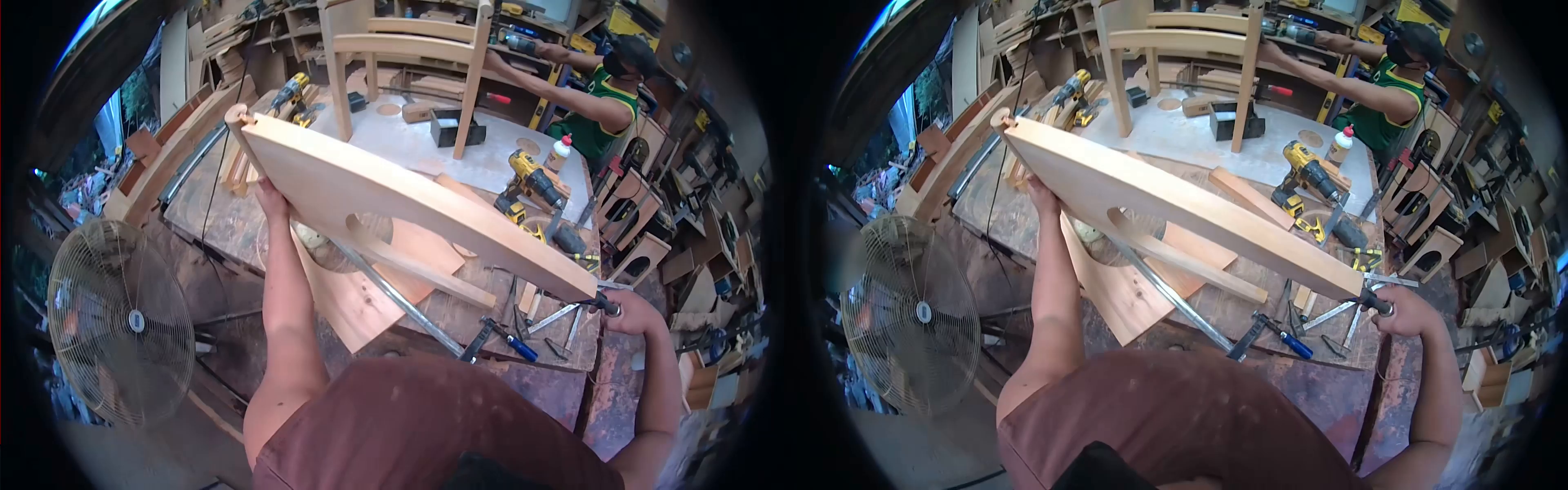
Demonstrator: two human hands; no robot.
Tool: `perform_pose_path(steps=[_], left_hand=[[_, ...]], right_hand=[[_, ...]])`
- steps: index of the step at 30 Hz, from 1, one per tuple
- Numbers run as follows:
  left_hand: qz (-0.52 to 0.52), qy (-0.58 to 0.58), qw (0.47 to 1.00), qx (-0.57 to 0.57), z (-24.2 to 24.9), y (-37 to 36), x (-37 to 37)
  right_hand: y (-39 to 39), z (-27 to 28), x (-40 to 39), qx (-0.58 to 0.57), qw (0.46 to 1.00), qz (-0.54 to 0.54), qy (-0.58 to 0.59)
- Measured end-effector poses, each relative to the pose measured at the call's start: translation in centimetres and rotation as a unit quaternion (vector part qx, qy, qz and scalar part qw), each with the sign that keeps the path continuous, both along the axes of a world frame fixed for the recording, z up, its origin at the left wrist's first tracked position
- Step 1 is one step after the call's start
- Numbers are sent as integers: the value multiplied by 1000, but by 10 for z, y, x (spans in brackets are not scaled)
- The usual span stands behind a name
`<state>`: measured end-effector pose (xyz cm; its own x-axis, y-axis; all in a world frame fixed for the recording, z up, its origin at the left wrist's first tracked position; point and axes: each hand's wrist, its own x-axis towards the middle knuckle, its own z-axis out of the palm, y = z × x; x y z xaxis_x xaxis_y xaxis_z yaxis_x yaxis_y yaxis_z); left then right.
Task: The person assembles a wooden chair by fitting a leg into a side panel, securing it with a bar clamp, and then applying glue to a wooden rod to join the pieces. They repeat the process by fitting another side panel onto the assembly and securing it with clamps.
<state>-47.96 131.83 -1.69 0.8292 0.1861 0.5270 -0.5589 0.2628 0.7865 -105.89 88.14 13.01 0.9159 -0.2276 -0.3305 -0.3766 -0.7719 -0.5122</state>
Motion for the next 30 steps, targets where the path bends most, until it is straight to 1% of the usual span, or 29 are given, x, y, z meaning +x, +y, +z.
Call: perform_pose_path(steps=[1, 2, 4, 5, 6, 7, 8, 10, 11, 12, 13, 14, 15, 16, 18, 19, 21, 22, 23, 25, 26, 27, 29, 30], left_hand=[[23, 0, 998, 55, -12, 10, 8], [16, 10, 998, 52, -13, 12, 13], [14, 23, 998, 52, -18, 19, 4], [88, -8, 994, 71, -8, 15, -5], [158, -42, 983, 87, 4, 6, -12], [221, -47, 972, 65, 23, -6, -42], [280, -52, 958, 41, 43, -18, -86], [151, -164, 975, 11, 76, -39, -160], [28, -228, 973, -19, 92, -53, -194], [-142, -301, 943, -28, 101, -64, -222], [-283, -324, 902, -22, 127, -73, -259], [-439, -344, 830, -5, 151, -79, -286], [-559, -397, 727, 36, 178, -80, -303], [-606, -413, 677, -61, 194, -90, -332], [-678, -424, 591, -110, 217, -90, -367], [-675, -425, 593, -110, 220, -93, -378], [-673, -397, 574, -244, 220, -95, -394], [-685, -425, 562, -183, 218, -94, -383], [-684, -424, 565, -183, 217, -91, -391], [-636, -272, 666, -280, 221, -82, -415], [-675, -383, 605, -177, 242, -83, -390], [-673, -386, 605, -175, 243, -86, -377], [-668, -445, 591, -78, 230, -93, -357], [-561, -471, 680, 30, 229, -91, -336]], right_hand=[[-1, -4, -1, -6, 999, -21, 23], [-1, -6, -1, -3, 999, -14, 31], [1, -8, -1, -28, 998, 11, -49], [5, -3, 2, -28, 998, 14, -50], [13, 6, 5, -10, 999, -17, -31], [20, 16, 7, 8, 999, -50, -14], [24, 23, 9, 5, 998, -54, -22], [28, 34, 14, -9, 999, -38, -16], [26, 35, 17, -11, 999, -39, -21], [25, 35, 20, -26, 999, -6, -45], [24, 36, 23, -39, 997, 27, -68], [25, 41, 27, -43, 996, 28, -71], [27, 47, 32, -66, 994, 44, -76], [30, 52, 37, -87, 991, 60, -80], [36, 61, 45, -71, 994, 42, -66], [39, 66, 48, -52, 997, 24, -48], [38, 66, 51, -55, 997, 29, -46], [34, 63, 51, -61, 995, 38, -67], [32, 61, 51, -66, 993, 47, -87], [33, 60, 49, -61, 994, 49, -74], [33, 63, 51, -64, 994, 48, -73], [33, 67, 55, -66, 994, 51, -76], [38, 72, 55, -34, 997, 60, -37], [33, 73, 59, -34, 997, 60, -38]])
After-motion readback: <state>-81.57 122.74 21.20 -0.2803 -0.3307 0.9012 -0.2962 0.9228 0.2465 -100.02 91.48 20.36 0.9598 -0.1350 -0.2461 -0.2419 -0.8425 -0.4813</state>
